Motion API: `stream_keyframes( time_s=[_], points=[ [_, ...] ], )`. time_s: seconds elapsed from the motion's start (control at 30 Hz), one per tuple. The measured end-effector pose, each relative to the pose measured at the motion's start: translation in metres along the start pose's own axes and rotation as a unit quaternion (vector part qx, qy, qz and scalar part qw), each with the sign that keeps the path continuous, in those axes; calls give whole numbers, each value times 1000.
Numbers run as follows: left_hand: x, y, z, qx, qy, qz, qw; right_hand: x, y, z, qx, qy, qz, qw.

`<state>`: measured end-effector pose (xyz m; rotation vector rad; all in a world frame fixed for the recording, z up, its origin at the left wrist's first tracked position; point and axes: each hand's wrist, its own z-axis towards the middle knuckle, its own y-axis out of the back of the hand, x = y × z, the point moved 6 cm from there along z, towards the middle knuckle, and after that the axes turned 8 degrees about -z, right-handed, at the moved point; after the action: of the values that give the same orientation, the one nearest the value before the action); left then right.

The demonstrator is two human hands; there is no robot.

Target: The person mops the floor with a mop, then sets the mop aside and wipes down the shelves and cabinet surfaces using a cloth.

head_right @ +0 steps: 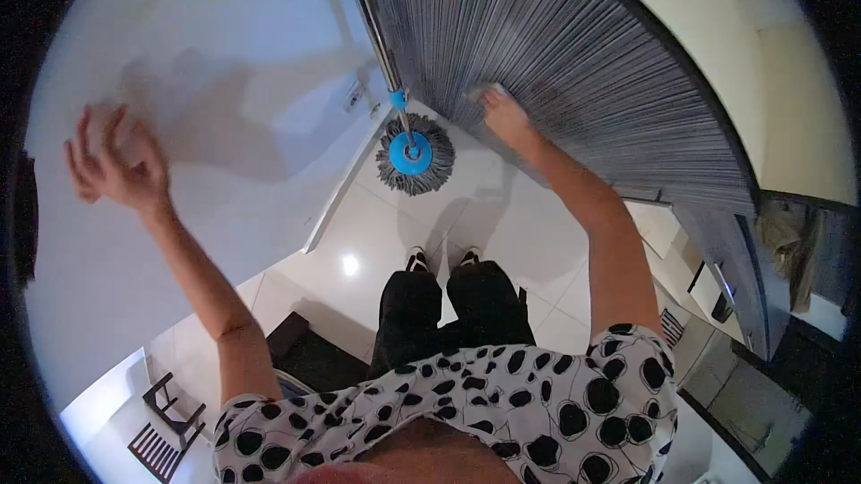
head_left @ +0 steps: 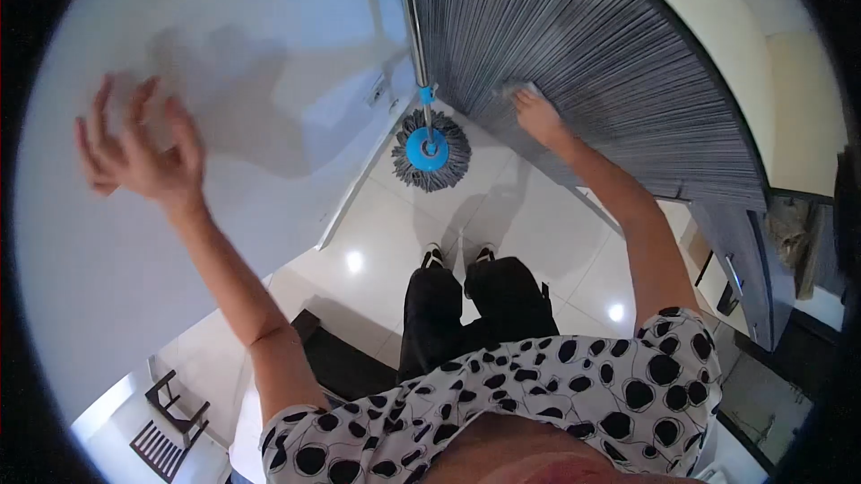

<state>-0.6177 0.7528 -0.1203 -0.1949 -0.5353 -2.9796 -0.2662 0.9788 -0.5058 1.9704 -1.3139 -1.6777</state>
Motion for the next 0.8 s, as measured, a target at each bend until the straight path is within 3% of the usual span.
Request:
stream_keyframes(
  time_s=[0.1,0.2,0.27,0.37,0.47,0.63,0.73,0.8],
  points=[
    [-39,-34,-42,30,20,47,998,-54,71,29,-172,-68,-28,982],
    [-26,-45,-58,19,71,67,995,-148,182,57,-296,-190,-109,930],
    [-1,-51,-71,-5,80,67,995,-209,234,65,-214,-260,96,937],
    [0,-54,-97,20,49,216,975,-227,274,68,-450,-273,-118,842],
    [4,-50,-123,15,20,275,961,-209,250,79,-523,-283,-118,795],
    [46,-41,-139,-42,-52,194,979,-113,141,146,-332,-202,-131,912],
    [76,-47,-154,-22,-29,238,971,-39,64,179,-342,-169,-166,909],
    [101,-55,-165,-3,-21,317,948,14,9,197,-283,-111,-233,924]
  ],
)
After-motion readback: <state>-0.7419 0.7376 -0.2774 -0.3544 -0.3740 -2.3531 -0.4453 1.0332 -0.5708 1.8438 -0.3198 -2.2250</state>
